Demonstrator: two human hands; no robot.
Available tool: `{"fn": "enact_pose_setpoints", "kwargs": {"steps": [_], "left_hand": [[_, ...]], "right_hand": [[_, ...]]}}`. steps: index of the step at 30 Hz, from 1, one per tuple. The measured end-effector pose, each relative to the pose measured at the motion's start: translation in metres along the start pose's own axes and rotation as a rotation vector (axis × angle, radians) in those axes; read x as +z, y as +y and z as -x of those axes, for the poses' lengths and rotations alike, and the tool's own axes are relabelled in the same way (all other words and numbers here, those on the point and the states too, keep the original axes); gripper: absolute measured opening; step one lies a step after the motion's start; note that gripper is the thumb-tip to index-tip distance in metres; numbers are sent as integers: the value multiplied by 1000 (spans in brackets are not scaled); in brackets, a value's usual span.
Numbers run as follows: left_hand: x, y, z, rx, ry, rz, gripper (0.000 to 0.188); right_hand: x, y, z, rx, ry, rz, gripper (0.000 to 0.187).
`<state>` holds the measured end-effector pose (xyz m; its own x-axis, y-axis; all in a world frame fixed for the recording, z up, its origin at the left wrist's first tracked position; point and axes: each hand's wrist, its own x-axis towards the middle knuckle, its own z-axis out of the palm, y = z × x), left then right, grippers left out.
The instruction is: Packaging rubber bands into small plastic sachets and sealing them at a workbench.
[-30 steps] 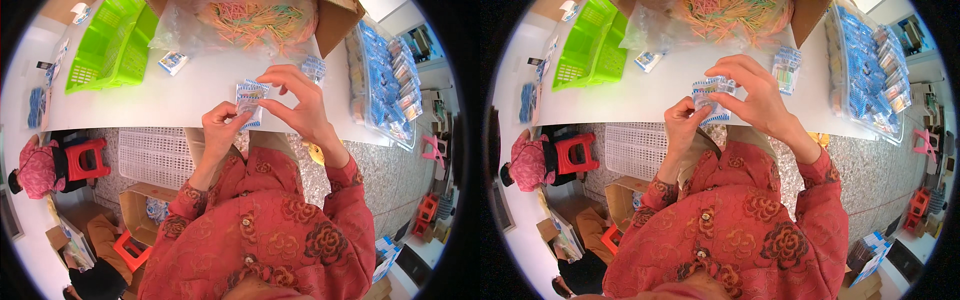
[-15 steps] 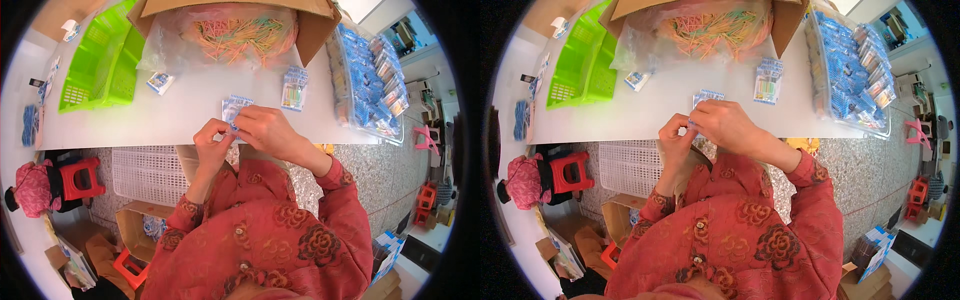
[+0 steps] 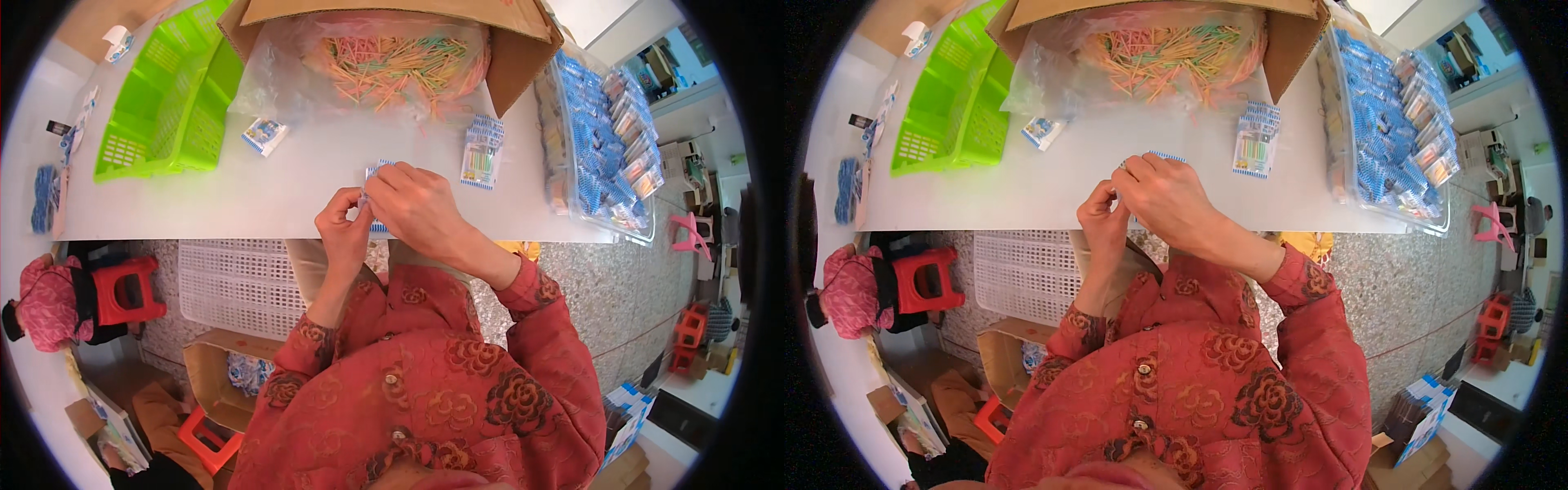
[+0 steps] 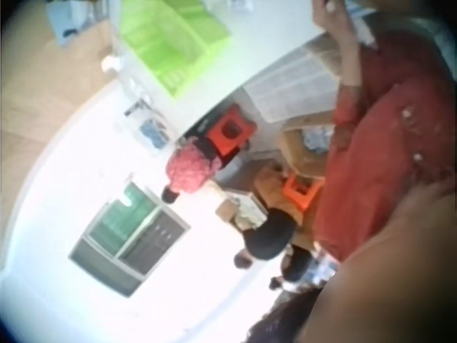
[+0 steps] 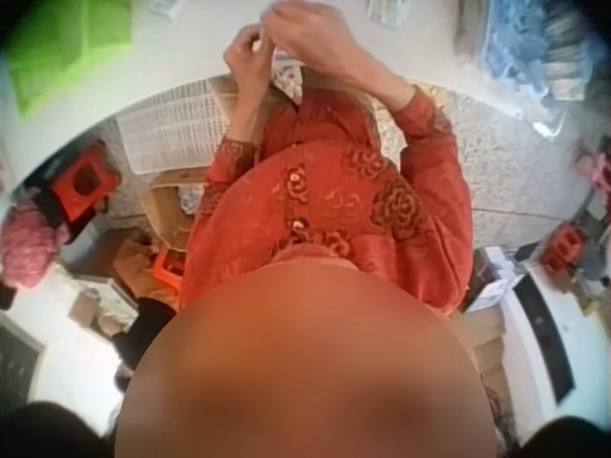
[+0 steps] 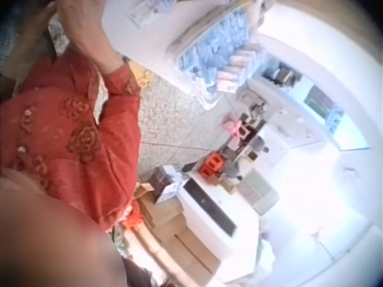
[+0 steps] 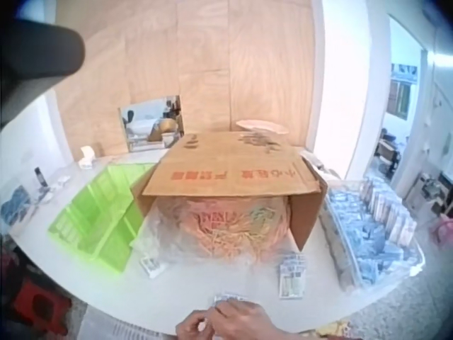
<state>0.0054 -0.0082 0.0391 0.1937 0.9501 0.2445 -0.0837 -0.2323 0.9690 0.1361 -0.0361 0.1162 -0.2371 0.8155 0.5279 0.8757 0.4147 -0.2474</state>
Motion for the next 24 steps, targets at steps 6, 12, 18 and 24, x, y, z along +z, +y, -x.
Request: {"fn": "enact_pose_setpoints", "kwargs": {"steps": [6, 12, 18, 24], "left_hand": [[-6, -8, -3, -48, -36, 23, 7], [-3, -8, -5, -97, -100, 175, 8], [-8, -6, -5, -195, -124, 344, 8], [-14, -9, -6, -201, -90, 305, 9]], "right_hand": [[6, -3, -5, 15, 37, -19, 11], [-4, 1, -5, 35, -25, -46, 11], [-14, -2, -6, 31, 2, -131, 19], [-40, 7, -17, 217, 192, -311, 25]]}}
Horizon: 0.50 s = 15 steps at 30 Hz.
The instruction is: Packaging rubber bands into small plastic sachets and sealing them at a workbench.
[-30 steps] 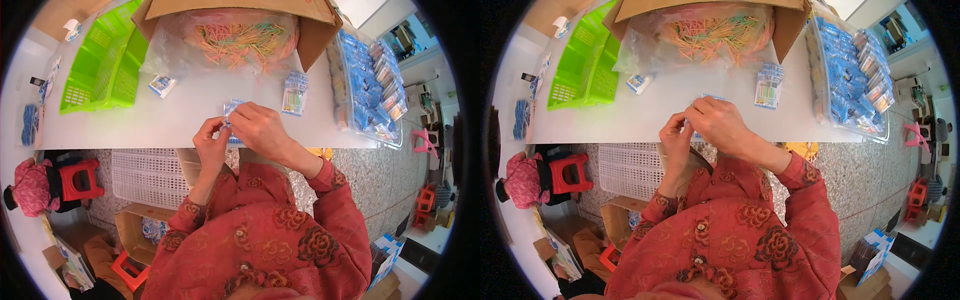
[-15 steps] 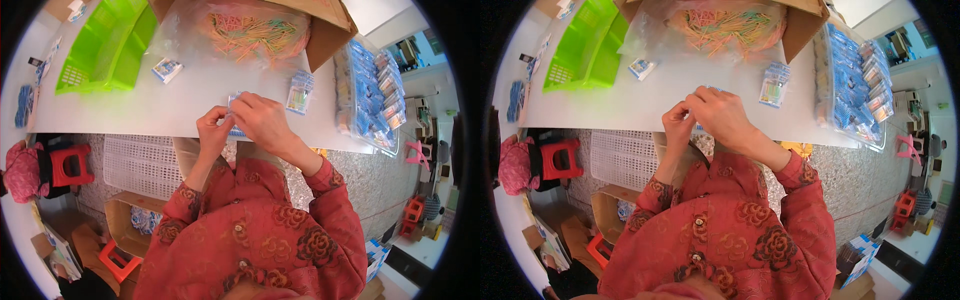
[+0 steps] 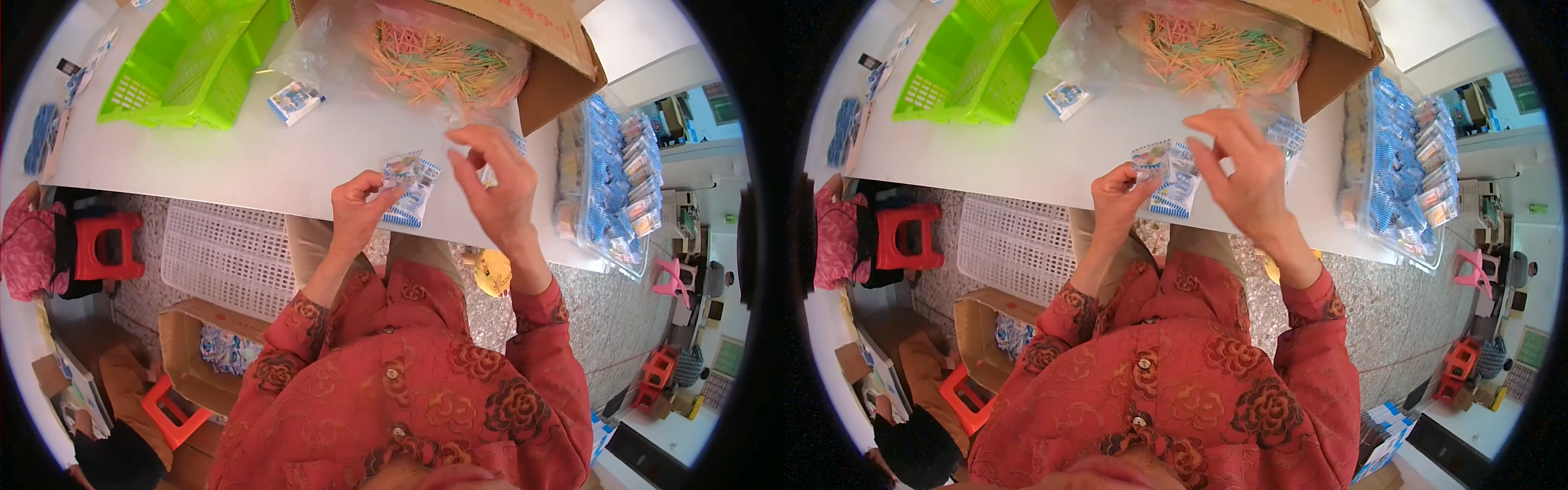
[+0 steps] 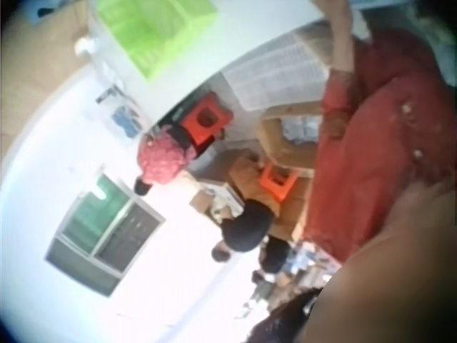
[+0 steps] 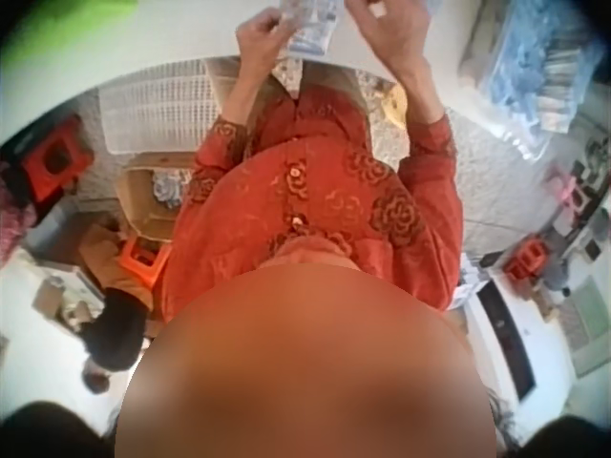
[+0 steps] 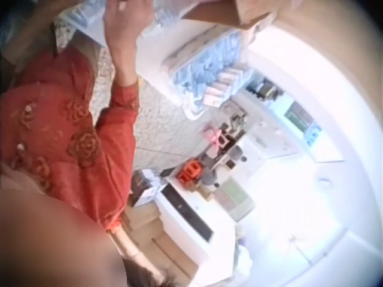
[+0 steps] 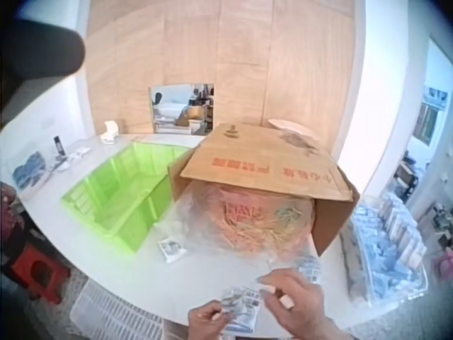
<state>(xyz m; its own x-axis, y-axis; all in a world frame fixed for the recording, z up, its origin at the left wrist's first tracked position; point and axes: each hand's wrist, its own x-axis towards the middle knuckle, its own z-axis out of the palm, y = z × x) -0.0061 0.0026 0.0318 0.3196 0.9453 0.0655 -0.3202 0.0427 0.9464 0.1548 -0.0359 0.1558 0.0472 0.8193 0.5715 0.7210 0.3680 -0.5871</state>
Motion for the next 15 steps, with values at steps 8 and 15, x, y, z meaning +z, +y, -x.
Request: {"fn": "enact_pose_setpoints", "kwargs": {"steps": [8, 15], "left_hand": [[-3, 3, -6, 5, -26, -22, 7], [-14, -7, 3, 60, 39, -148, 7]], "right_hand": [[3, 5, 7, -83, -137, -129, 23], [27, 6, 10, -108, -246, 35, 20]]}}
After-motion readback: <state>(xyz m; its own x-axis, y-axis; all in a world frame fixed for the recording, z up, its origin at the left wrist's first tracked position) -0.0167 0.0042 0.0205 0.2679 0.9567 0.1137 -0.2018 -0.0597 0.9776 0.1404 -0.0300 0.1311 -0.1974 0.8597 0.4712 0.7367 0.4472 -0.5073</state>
